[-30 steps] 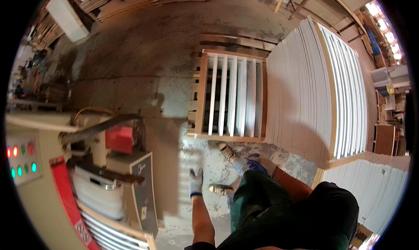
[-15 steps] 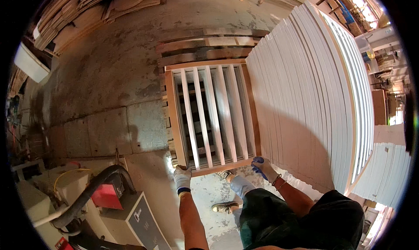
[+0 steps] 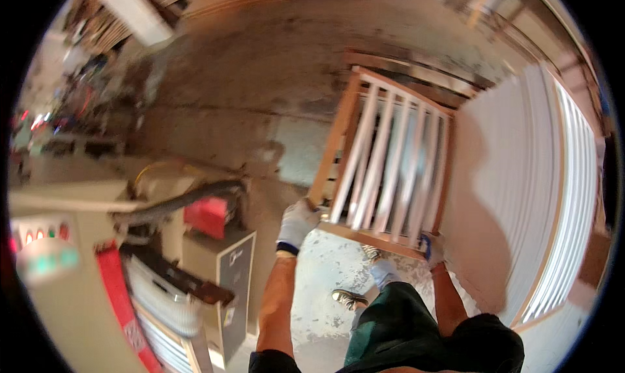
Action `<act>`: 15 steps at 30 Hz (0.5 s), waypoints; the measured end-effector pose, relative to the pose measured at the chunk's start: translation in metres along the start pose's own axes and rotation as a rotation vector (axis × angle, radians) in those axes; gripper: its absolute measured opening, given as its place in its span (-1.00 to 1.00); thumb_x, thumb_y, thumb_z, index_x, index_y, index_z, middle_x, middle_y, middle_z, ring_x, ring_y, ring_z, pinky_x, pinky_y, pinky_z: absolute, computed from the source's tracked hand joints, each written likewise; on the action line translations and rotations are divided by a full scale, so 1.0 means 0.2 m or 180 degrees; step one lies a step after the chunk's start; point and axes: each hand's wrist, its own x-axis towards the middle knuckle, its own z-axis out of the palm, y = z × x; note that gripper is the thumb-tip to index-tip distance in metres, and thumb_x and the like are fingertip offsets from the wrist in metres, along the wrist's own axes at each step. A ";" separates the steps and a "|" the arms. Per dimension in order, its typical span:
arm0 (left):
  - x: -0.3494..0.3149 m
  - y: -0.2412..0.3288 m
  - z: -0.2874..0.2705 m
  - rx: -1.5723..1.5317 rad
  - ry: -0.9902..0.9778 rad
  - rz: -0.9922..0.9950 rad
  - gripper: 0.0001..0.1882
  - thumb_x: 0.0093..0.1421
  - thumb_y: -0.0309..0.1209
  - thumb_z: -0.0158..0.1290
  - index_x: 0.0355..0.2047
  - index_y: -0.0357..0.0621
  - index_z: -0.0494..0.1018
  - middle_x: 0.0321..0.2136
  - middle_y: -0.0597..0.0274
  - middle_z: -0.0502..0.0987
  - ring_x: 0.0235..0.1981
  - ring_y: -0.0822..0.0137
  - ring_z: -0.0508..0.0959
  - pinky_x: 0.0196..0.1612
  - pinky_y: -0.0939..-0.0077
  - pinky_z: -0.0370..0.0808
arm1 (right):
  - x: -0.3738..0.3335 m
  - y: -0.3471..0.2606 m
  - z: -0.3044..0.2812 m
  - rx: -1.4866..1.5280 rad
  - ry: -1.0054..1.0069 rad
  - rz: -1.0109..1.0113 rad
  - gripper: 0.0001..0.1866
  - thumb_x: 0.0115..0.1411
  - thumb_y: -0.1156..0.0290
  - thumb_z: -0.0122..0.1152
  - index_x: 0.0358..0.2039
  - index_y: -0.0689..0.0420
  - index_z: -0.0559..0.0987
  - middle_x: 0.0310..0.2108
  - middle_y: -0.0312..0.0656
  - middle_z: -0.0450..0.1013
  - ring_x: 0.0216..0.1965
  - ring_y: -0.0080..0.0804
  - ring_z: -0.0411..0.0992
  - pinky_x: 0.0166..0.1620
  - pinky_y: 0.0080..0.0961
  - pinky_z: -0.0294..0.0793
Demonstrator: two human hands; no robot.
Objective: The person repeatedly picks up wooden frames with white slats and places them onto a conveyor belt machine. The frames are fed through the machine and then removed from the other side. The person stacks the processed frames in a pile nearby.
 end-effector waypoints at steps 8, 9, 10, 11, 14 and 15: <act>-0.95 -0.05 -0.24 -0.0041 0.0852 -0.0358 -0.62 0.14 -0.19 0.17 -0.27 -0.32 0.49 -0.37 -0.23 0.62 -0.26 -0.17 0.64 -0.11 -0.01 0.54 | -0.55 -0.45 0.13 0.1048 0.0502 0.1055 -0.62 0.39 0.05 0.04 -0.33 0.13 0.49 -0.51 -0.32 0.41 -0.53 -0.51 0.39 -0.50 -0.48 0.40; -1.12 -0.09 -0.23 -0.0119 0.0879 -0.0468 -0.61 0.14 -0.18 0.19 -0.27 -0.31 0.47 -0.37 -0.22 0.62 -0.27 -0.18 0.63 -0.12 -0.02 0.53 | -0.60 -0.50 0.13 0.1191 0.0547 0.1191 -0.57 0.39 0.00 0.00 -0.33 0.15 0.51 -0.51 -0.31 0.43 -0.54 -0.49 0.39 -0.49 -0.49 0.40; -1.31 -0.10 -0.22 -0.0274 0.1103 -0.0550 -0.61 0.15 -0.18 0.19 -0.23 -0.30 0.47 -0.37 -0.19 0.62 -0.26 -0.19 0.63 -0.11 -0.01 0.53 | -0.66 -0.55 0.10 0.1293 0.0618 0.1315 -0.51 0.40 -0.05 -0.04 -0.33 0.18 0.52 -0.50 -0.30 0.44 -0.56 -0.48 0.38 -0.49 -0.51 0.41; -1.47 -0.08 -0.22 -0.0347 0.1191 -0.0734 -0.60 0.15 -0.18 0.20 -0.21 -0.29 0.48 -0.37 -0.18 0.62 -0.25 -0.18 0.63 -0.11 0.00 0.54 | -0.69 -0.59 0.06 0.1082 0.0164 0.0979 -0.55 0.37 0.00 0.03 -0.32 0.19 0.53 -0.49 -0.28 0.46 -0.56 -0.47 0.39 -0.48 -0.51 0.41; -1.97 -0.09 -0.17 -0.0888 0.1455 -0.1141 -0.59 0.15 -0.16 0.21 -0.18 -0.26 0.49 -0.39 -0.15 0.63 -0.23 -0.14 0.64 -0.10 0.06 0.55 | -0.80 -0.77 0.02 0.0344 -0.0704 0.0102 -0.65 0.25 0.15 0.23 -0.30 0.24 0.56 -0.45 -0.23 0.50 -0.56 -0.46 0.41 -0.46 -0.52 0.43; -2.11 -0.12 -0.12 -0.1033 0.1564 -0.1231 -0.59 0.16 -0.15 0.21 -0.18 -0.26 0.50 -0.41 -0.13 0.63 -0.24 -0.11 0.65 -0.12 0.09 0.56 | -0.86 -0.88 0.06 0.0044 -0.0655 -0.0090 -0.68 0.19 0.22 0.29 -0.29 0.26 0.57 -0.44 -0.21 0.51 -0.56 -0.47 0.42 -0.46 -0.52 0.44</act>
